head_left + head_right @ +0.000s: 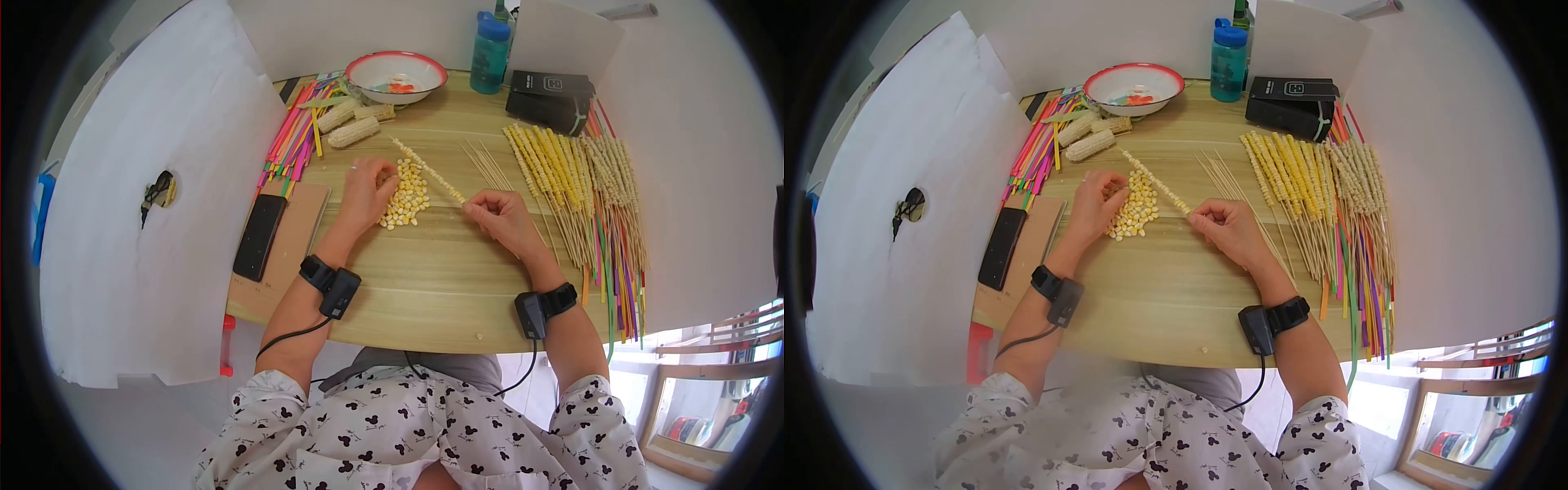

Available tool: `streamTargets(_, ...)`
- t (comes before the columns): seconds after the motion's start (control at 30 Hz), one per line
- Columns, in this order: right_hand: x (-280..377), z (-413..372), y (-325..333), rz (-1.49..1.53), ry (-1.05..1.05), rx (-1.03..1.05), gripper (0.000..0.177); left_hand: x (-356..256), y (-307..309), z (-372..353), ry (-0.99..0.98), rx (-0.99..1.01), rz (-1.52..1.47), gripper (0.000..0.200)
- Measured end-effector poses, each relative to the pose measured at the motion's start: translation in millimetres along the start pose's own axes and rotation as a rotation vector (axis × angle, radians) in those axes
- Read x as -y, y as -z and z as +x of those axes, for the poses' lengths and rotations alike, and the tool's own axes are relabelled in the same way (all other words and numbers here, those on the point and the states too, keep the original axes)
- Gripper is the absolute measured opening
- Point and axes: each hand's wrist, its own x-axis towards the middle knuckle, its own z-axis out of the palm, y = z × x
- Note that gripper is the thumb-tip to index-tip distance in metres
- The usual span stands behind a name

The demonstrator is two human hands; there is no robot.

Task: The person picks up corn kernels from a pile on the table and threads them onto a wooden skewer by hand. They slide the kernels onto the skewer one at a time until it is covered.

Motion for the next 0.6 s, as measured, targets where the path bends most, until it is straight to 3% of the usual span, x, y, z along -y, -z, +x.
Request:
streamTargets(0.1, -1, 0, 0, 0.012, 0.003, 0.003, 0.015, 3, 6, 2, -0.072, 0.059, 0.16, 0.013)
streamTargets(0.53, 1, 0, 0, 0.018, 0.002, 0.011, 0.015, 15, 2, 2, -0.01, -0.02, 0.033, 0.009)
streamTargets(0.6, 0, 0, 0, 0.021, 0.003, 0.012, 0.015, 12, 5, 2, -0.078, 0.038, 0.165, 0.012)
